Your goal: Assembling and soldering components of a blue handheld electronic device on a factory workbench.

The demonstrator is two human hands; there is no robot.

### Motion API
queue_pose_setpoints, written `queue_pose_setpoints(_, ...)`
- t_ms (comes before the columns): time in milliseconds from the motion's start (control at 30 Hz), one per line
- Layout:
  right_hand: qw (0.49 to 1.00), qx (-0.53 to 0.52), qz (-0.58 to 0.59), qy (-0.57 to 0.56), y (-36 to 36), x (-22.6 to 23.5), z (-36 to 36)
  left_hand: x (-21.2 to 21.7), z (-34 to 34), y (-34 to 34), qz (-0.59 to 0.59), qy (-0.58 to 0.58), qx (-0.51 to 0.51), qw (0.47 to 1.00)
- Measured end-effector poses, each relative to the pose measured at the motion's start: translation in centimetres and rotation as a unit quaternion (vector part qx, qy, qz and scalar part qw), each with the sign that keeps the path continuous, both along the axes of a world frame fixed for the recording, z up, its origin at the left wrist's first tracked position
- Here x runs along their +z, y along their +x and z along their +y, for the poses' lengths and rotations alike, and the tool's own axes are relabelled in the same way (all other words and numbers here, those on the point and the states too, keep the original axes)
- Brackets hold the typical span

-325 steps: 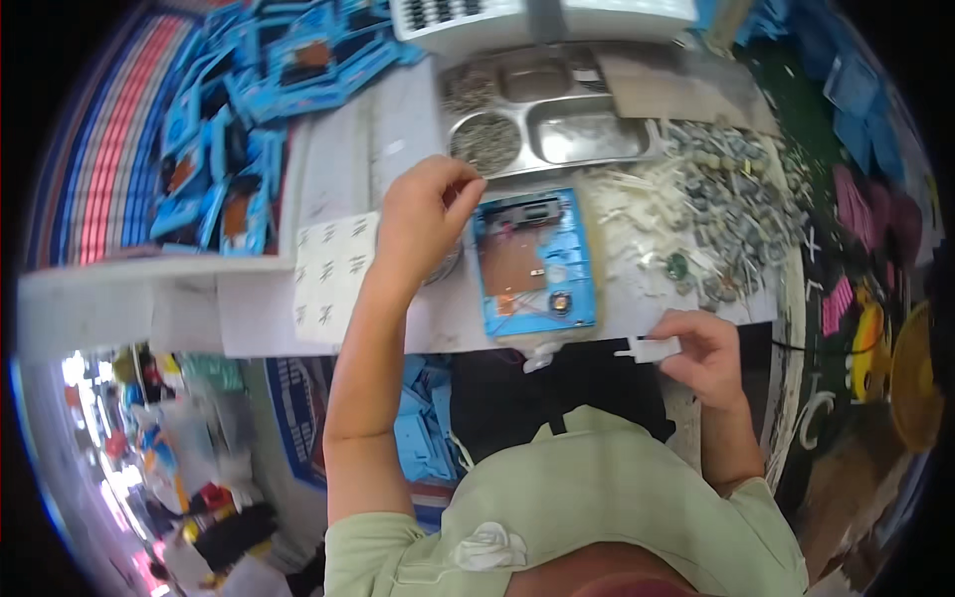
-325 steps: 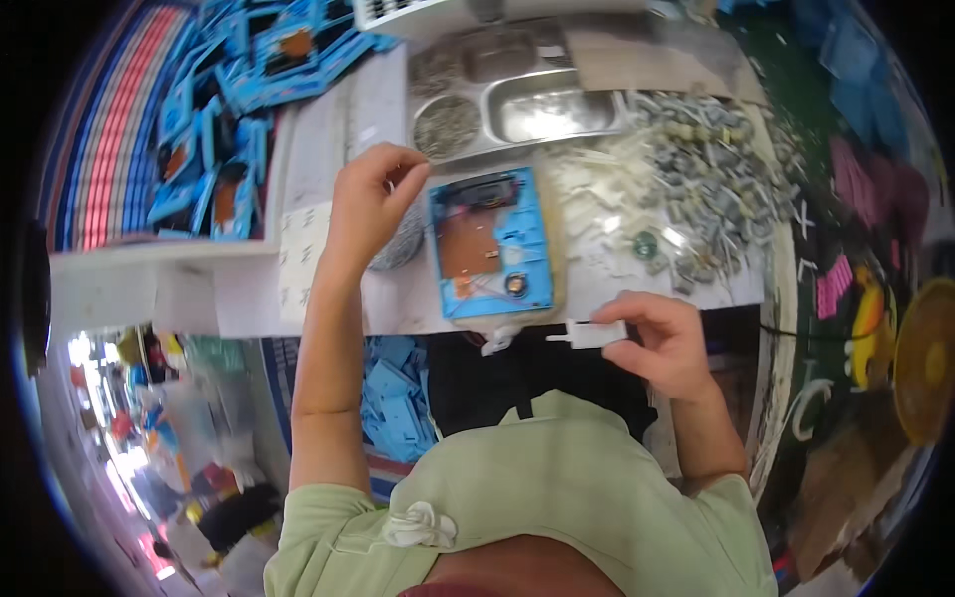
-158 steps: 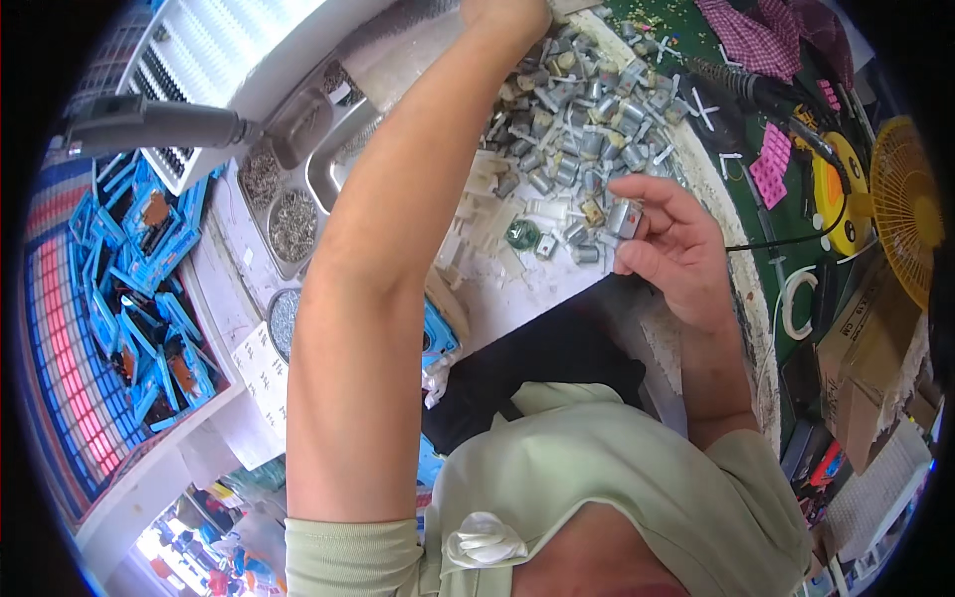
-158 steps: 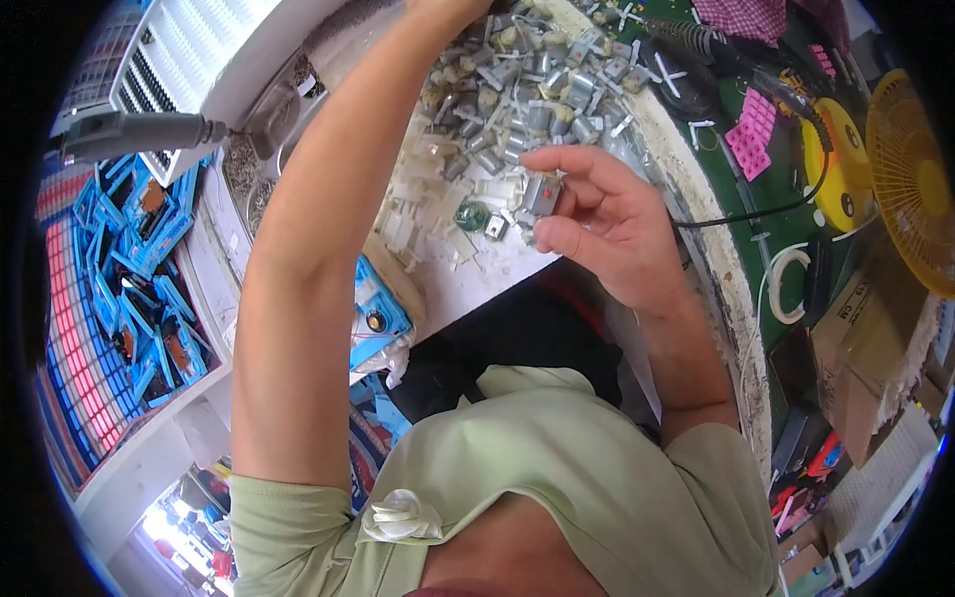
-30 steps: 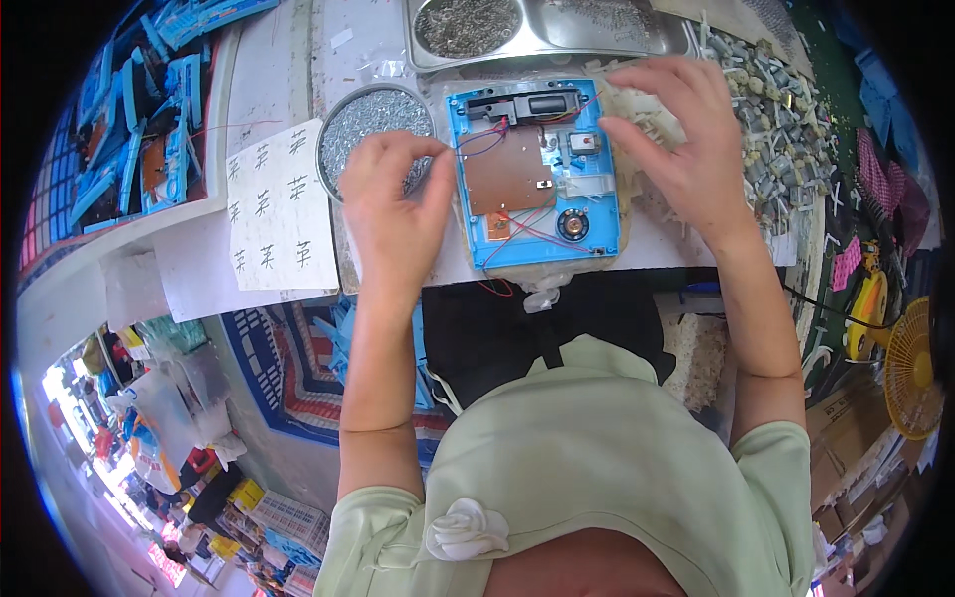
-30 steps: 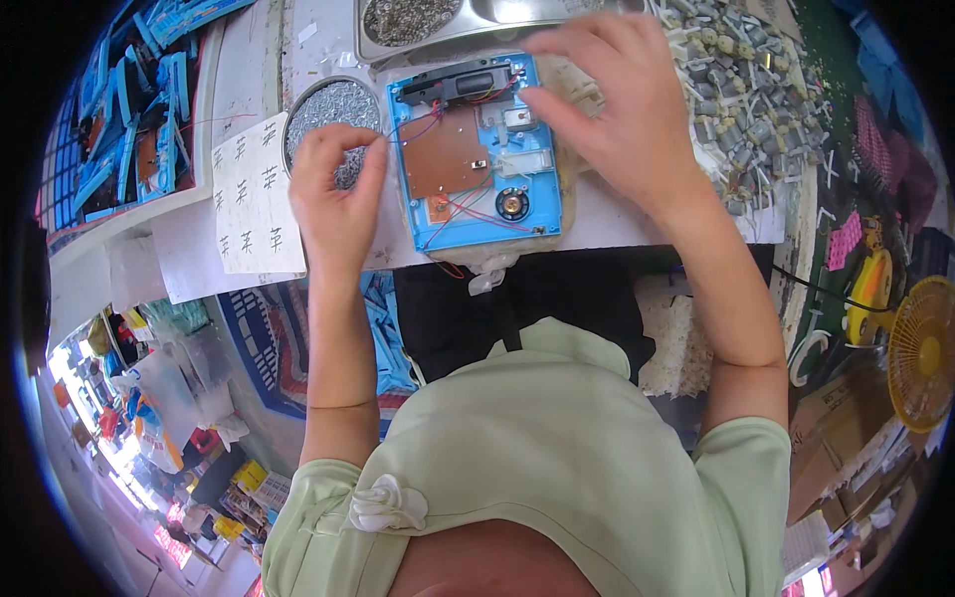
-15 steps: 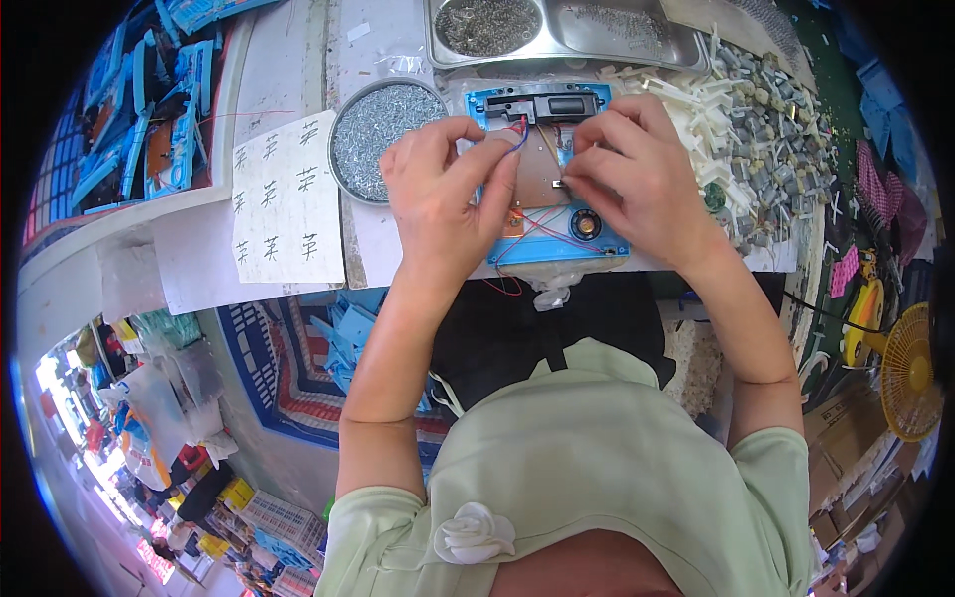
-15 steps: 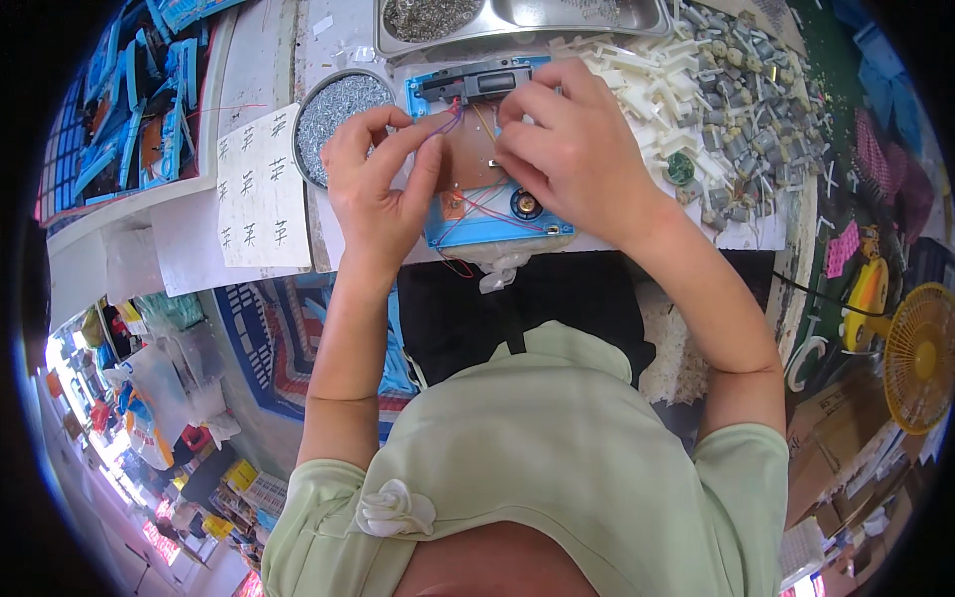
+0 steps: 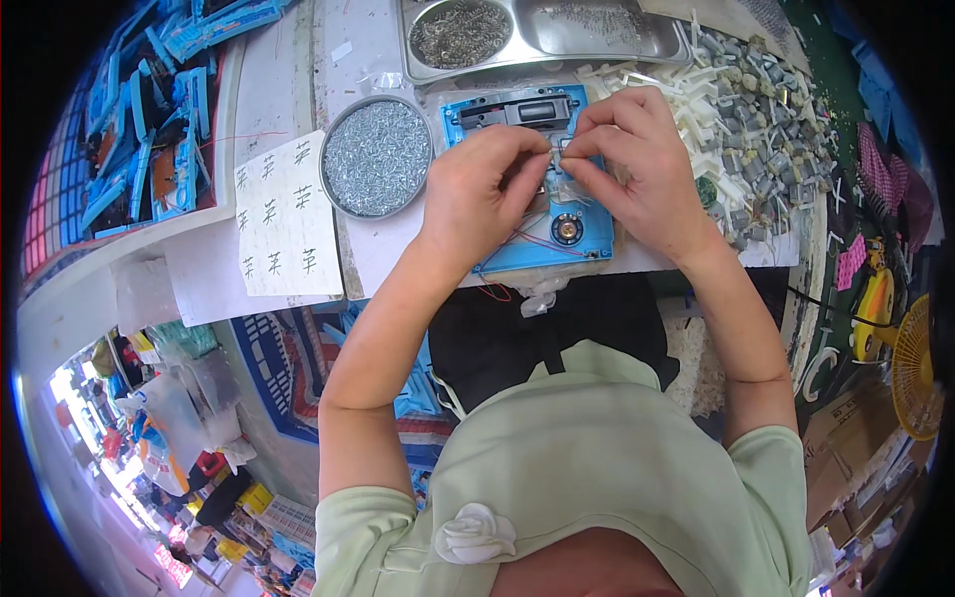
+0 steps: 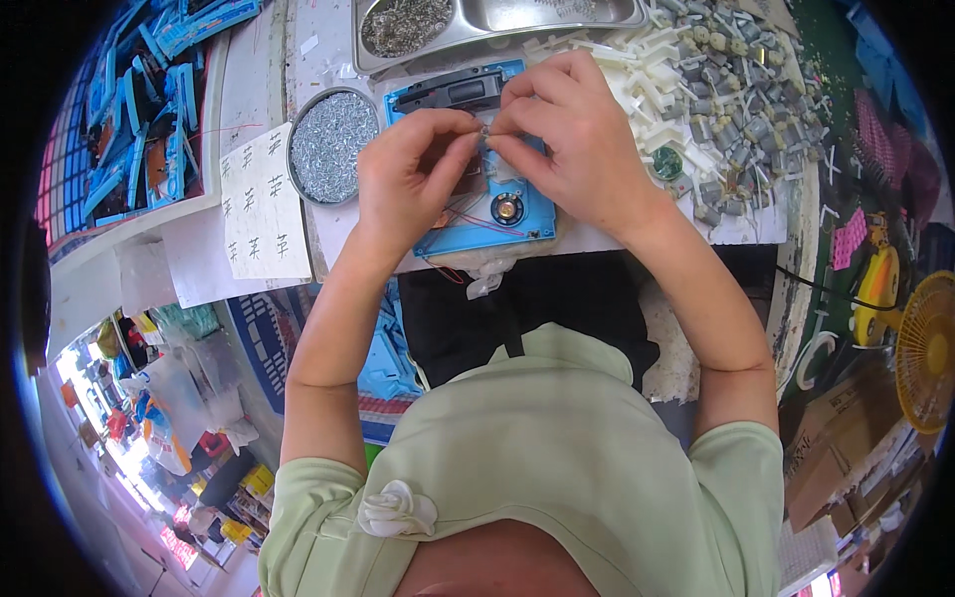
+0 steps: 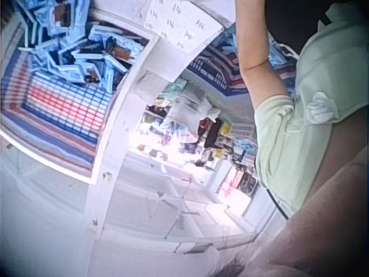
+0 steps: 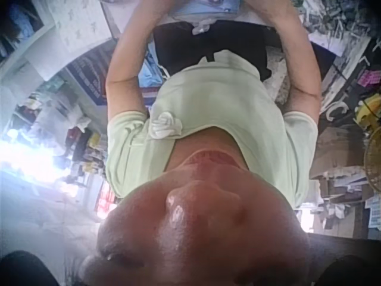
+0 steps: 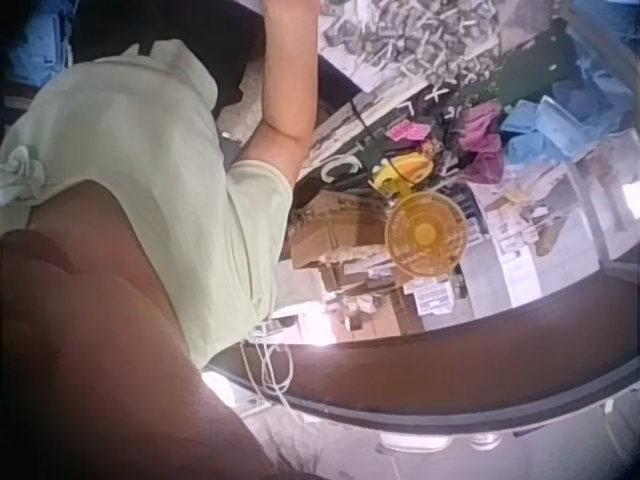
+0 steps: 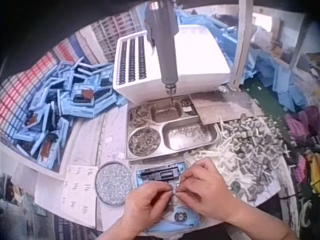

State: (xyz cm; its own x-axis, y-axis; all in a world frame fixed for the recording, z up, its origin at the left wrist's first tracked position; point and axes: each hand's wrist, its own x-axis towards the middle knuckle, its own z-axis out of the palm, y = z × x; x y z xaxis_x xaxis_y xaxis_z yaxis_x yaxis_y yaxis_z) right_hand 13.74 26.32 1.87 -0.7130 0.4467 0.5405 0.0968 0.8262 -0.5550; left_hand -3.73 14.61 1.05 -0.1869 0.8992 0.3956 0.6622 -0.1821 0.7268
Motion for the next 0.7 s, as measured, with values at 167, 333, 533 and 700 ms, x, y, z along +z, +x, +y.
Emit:
queue_pose_setpoints(167,1.000,-0.006,0.016,-0.026,-0.1,-0.3,0.3,0.9,0.2,0.8,-0.087,-0.055,0.044,0.994)
queue_pose_setpoints(333,0.999,-0.010,0.043,-0.031,-0.5,0.1,0.7,0.7,0.9,0.3,-0.051,0.005,0.004,0.999)
queue_pose_setpoints(533,0.999,-0.033,-0.024,0.000,0.4,0.0,0.9,1.5,1.0,0.0,-0.036,-0.003,0.003,0.999)
queue_pose_setpoints(700,0.995,-0.018,-0.089,0.042,1.2,0.6,-0.6,1.5,1.0,0.4,0.011,0.021,0.014,1.000)
